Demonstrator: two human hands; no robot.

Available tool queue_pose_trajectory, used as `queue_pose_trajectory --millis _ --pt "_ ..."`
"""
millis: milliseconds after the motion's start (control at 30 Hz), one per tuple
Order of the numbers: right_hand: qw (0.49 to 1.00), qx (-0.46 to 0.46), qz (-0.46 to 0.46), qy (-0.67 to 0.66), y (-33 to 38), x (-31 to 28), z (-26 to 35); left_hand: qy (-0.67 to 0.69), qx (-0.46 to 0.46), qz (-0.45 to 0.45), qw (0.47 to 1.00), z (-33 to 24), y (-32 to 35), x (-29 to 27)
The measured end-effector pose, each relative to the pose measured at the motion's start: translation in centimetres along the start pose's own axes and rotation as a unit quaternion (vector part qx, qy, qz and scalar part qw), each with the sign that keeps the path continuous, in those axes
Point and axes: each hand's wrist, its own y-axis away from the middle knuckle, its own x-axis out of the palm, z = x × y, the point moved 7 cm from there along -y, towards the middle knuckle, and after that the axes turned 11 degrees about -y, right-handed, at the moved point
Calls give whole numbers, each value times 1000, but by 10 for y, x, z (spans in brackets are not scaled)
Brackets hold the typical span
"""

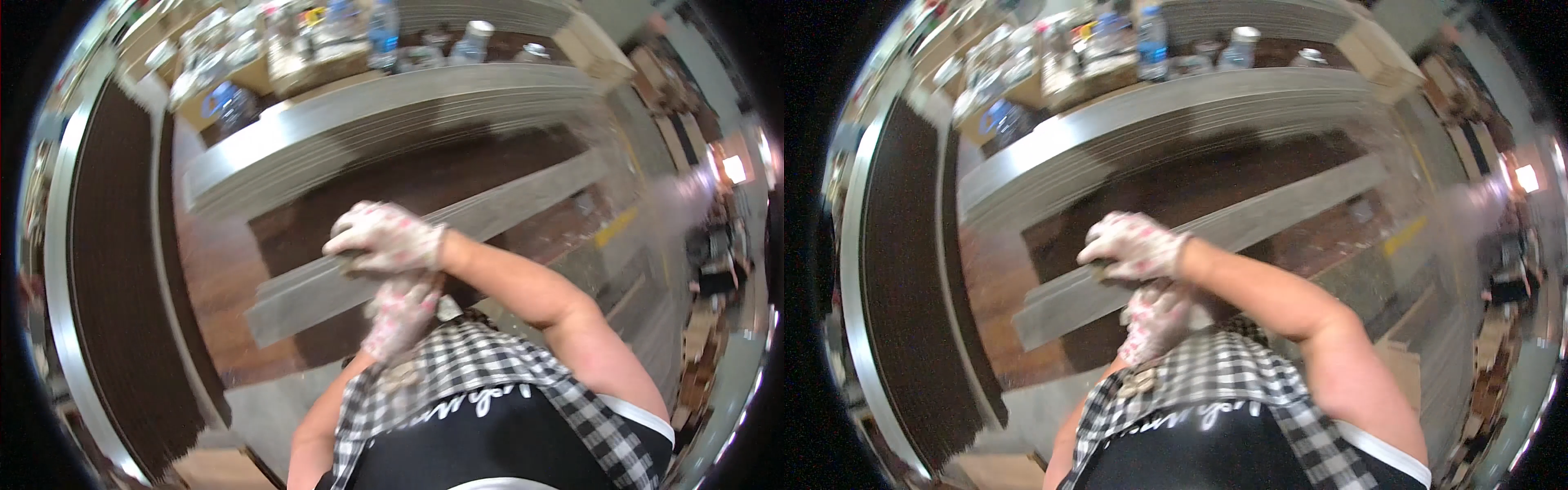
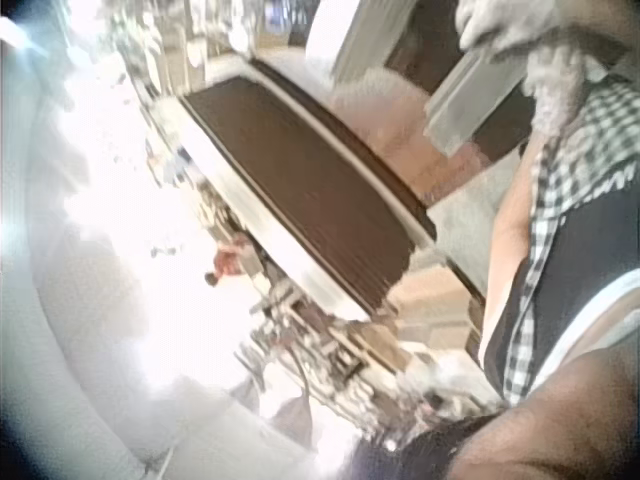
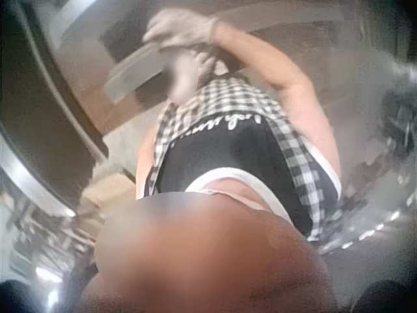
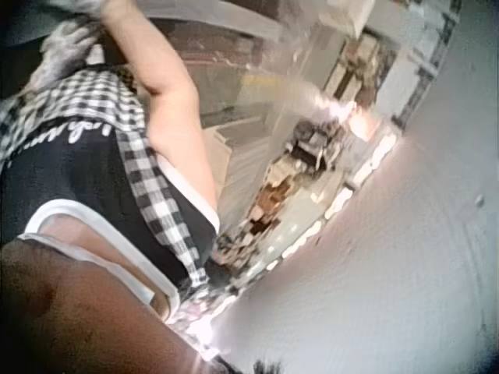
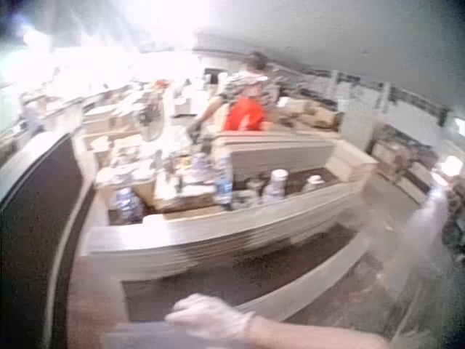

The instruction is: The person sands the surfaces and edges of a wooden plank using a sanding block by hand, wiping the wood with a cloth between sanding passes.

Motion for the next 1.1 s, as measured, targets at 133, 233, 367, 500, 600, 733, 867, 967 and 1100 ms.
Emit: queue_pose_trajectory --millis 133,233,367,500,600,733,867,967,1100 --pt "999 40 -8 22 68 -69 -30 -36 -20 -53 998 -7 -21 -19" --pt "980 151 -71 106 178 -175 -79 -42 -32 -56 997 -5 -13 -6" --pt "930 228 -109 267 254 -247 -112 -96 -70 34 992 -11 -30 -8" --pt "995 64 -60 47 170 -154 -79 -127 -140 177 966 -17 -75 0" --pt "983 81 -125 104 198 -173 -84 -139 -213 193 948 -25 -121 10" --pt "945 183 -142 230 337 -301 -163 -161 -251 276 914 -30 -136 15" --pt "879 297 -186 325 371 -350 -161 -161 -271 284 905 -45 -158 23" --pt "961 112 -162 194 302 -278 -138 -159 -230 295 914 -58 -176 37" --pt "944 175 -166 227 345 -317 -145 -163 -244 303 907 -53 -176 41"
